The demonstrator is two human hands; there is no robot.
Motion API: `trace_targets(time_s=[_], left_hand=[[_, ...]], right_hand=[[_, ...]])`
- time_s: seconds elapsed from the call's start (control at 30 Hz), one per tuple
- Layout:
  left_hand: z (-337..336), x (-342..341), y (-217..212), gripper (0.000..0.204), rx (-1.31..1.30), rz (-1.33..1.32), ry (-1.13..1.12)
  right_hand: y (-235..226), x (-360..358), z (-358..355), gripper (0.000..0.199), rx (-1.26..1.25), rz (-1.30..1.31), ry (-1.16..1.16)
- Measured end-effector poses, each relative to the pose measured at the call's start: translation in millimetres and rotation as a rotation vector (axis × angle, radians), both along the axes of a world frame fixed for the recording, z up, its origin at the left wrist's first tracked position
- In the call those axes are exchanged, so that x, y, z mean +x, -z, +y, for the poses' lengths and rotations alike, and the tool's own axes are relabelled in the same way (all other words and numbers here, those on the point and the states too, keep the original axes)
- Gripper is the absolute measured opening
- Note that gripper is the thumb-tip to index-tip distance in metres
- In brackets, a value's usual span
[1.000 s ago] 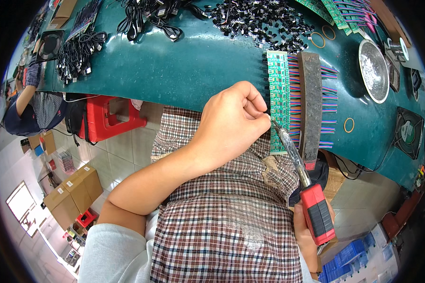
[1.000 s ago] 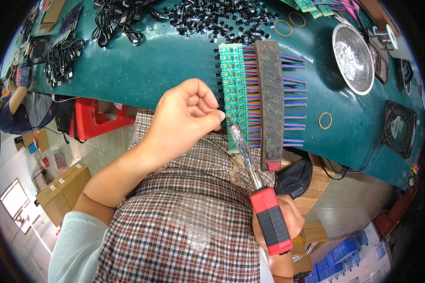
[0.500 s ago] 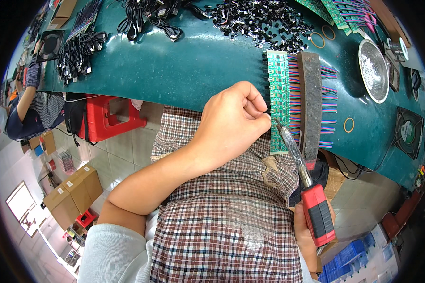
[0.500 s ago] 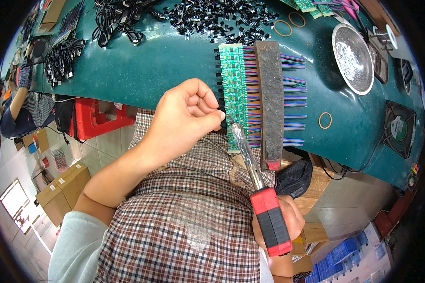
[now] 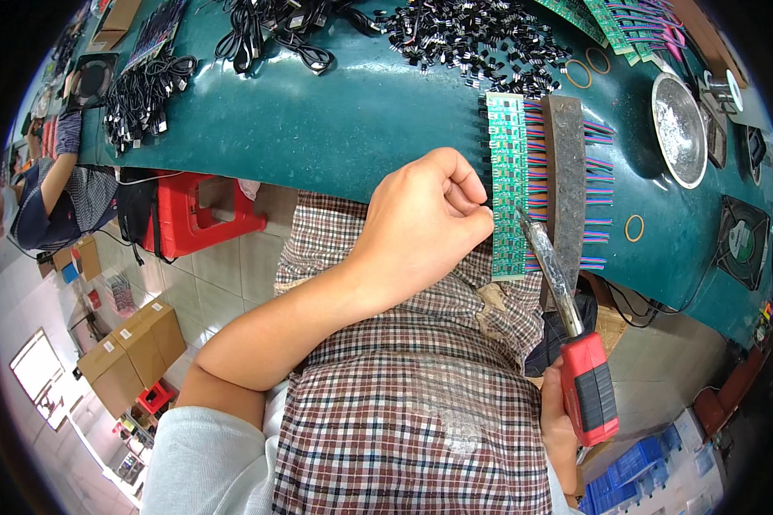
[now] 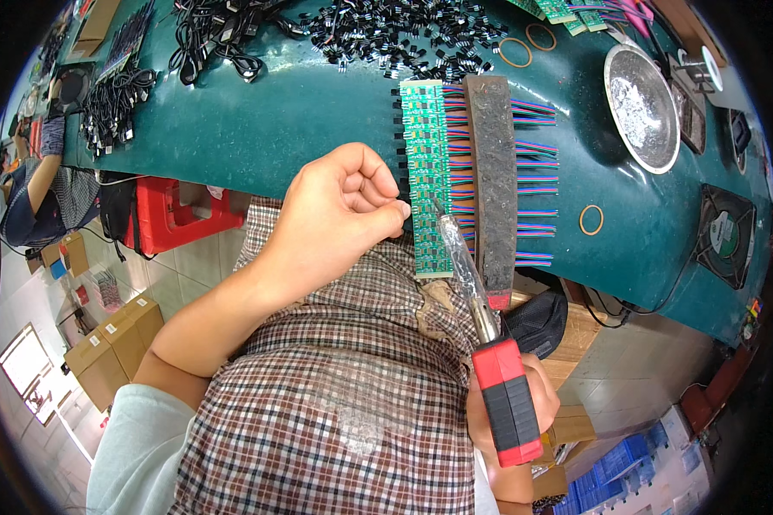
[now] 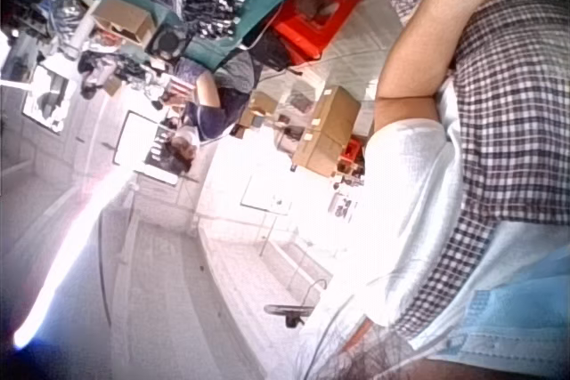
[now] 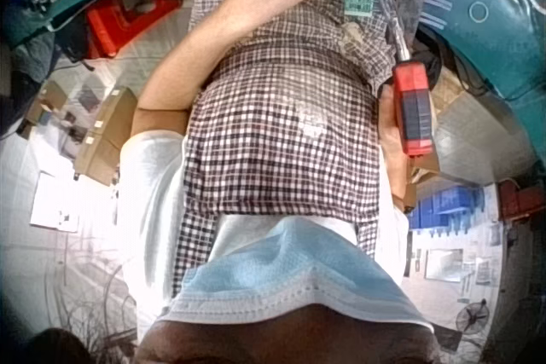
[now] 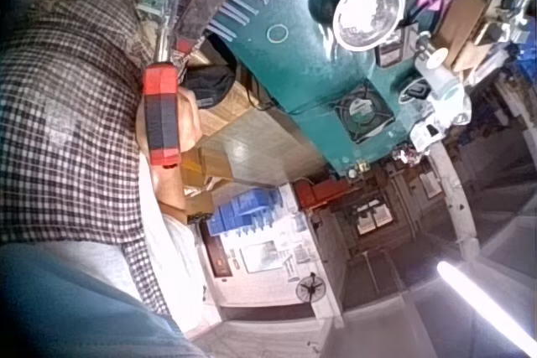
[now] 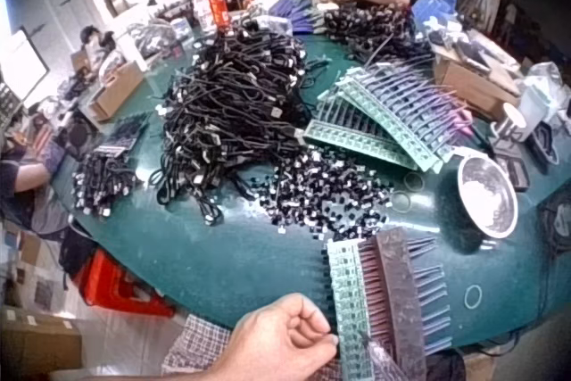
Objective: The person places small electronic components onto circuit boards and solders them using a soldering iron, then attaches and solders wires to the boards.
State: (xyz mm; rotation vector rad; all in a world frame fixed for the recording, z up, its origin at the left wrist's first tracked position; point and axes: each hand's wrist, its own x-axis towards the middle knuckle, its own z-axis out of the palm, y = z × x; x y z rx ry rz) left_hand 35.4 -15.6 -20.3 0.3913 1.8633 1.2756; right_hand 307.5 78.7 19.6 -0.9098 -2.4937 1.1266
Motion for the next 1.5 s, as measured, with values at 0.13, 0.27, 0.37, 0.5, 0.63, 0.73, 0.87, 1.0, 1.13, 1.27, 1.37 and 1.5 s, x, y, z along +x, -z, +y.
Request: trace_targets(time_s=[0.13,0.27,0.37,0.5,0.63,0.73,0.87,1.0,1.13,1.27,1.37,1.5], left_hand=[[0,0,1,0.016,0.000,0.002,0.000],[0,0,-1,0.015,-0.006,-0.003,-0.002],[-1,-1,-2,0.016,-0.025,-0.008,0.007],[-5,-23,-6,0.012,-0.018,-0.031,0.041],[-1,-64,-3,0.011,-0.133,0.630,-0.038],[8,-88,17,0.012,-0.136,1.078,-0.056],[14,-85,27,0.007,-0.098,1.342,-0.071],[10,-82,27,0.007,-0.073,1.295,-0.080],[4,-71,15,0.009,-0.125,0.995,-0.107],[-5,-63,10,0.014,-0.105,0.493,-0.186],[-12,-53,5,0.015,0.052,0.265,-0.189],[-19,-44,-3,0.014,0.109,0.095,-0.190]], right_hand=[[0,12,-1,0.018,-0.064,-0.081,0.087],[1,19,2,0.020,-0.148,-0.064,0.171],[2,22,4,0.022,-0.059,-0.076,0.133],[-2,19,4,0.022,-0.052,-0.097,0.183],[-1,19,3,0.021,-0.103,-0.088,0.222],[0,19,2,0.020,-0.040,-0.078,0.182],[-2,20,0,0.020,-0.078,-0.095,0.203],[-1,24,1,0.023,-0.099,-0.130,0.177],[0,24,-1,0.023,-0.106,-0.118,0.201],[0,21,0,0.022,-0.139,-0.077,0.203],[0,22,2,0.022,-0.099,-0.090,0.146],[-2,22,-1,0.021,-0.138,-0.092,0.153]])
